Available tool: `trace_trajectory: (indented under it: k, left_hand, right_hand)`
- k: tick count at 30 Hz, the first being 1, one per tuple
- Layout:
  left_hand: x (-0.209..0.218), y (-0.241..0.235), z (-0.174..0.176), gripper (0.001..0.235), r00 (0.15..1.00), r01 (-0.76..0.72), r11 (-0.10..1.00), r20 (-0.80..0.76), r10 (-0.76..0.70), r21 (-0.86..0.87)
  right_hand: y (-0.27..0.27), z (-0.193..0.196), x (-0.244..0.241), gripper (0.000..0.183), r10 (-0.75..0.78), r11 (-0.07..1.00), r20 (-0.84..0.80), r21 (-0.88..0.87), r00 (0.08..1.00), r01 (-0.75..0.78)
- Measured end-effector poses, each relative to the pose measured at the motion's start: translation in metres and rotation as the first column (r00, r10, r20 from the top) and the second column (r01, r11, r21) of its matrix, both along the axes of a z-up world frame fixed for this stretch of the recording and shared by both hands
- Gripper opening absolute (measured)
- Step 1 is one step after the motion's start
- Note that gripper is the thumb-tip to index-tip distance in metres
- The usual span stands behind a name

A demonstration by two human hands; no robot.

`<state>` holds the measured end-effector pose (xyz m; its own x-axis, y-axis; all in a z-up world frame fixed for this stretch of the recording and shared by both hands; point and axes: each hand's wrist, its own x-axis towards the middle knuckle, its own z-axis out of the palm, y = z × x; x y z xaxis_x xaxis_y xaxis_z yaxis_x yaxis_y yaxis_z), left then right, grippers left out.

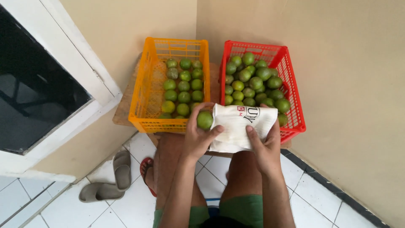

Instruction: The person sits and wipes green limes with a white cloth, picking them from a red basket and placing them into a yellow basket. The person handles the limes one at a time, rotating them while wiping the surface.

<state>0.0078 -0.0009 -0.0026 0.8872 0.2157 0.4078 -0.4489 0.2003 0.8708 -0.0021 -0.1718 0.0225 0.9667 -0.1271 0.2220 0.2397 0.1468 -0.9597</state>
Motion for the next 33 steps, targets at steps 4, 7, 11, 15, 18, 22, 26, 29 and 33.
trace_trajectory:
  k: [4, 7, 11, 15, 18, 22, 26, 29, 33]
  left_hand:
    - [-0.005, -0.007, -0.003, 0.067, 0.994, -0.039, 0.999, -0.103, 0.038, 0.001]
    - [-0.006, -0.004, 0.005, 0.066, 0.974, -0.044, 0.991, -0.225, 0.016, -0.123]
    - [-0.006, 0.0, 0.003, 0.065, 0.988, -0.001, 0.981, -0.154, -0.029, -0.192]
    - [-0.007, 0.006, 0.011, 0.075, 0.999, 0.039, 0.986, -0.005, -0.04, -0.164]
    - [-0.008, 0.012, 0.012, 0.075, 0.999, 0.039, 0.992, 0.036, -0.035, -0.117]
    - [-0.008, 0.01, 0.011, 0.072, 0.995, 0.007, 0.995, 0.099, 0.004, -0.104]
    - [-0.01, 0.019, 0.02, 0.066, 0.976, -0.117, 0.991, 0.191, 0.104, 0.061]
    - [-0.015, 0.024, 0.026, 0.073, 0.973, -0.15, 0.977, 0.199, 0.119, 0.151]
    - [-0.006, 0.016, 0.012, 0.078, 0.942, 0.108, 0.991, 0.328, -0.078, -0.075]
  right_hand:
    - [0.002, -0.002, -0.006, 0.094, -0.021, 1.0, 0.126, -0.017, 0.992, 0.024]
    - [-0.002, 0.007, -0.006, 0.074, -0.03, 0.949, 0.356, -0.284, 0.934, 0.138]
    - [-0.007, 0.01, -0.005, 0.05, 0.091, 0.904, 0.309, -0.424, 0.947, 0.052]
    - [-0.011, 0.007, -0.002, 0.064, 0.041, 0.891, 0.299, -0.442, 0.953, 0.1]
    - [-0.014, 0.007, -0.001, 0.055, 0.023, 0.842, 0.328, -0.516, 0.944, 0.158]
    - [-0.018, 0.013, -0.003, 0.033, 0.058, 0.791, 0.353, -0.587, 0.934, 0.173]
    - [-0.022, 0.021, -0.004, 0.018, 0.132, 0.718, 0.415, -0.666, 0.9, 0.202]
    - [-0.029, 0.019, -0.005, 0.016, 0.228, 0.733, 0.384, -0.672, 0.895, 0.101]
    - [-0.051, -0.012, -0.001, 0.021, 0.358, 0.78, 0.213, -0.603, 0.909, -0.166]
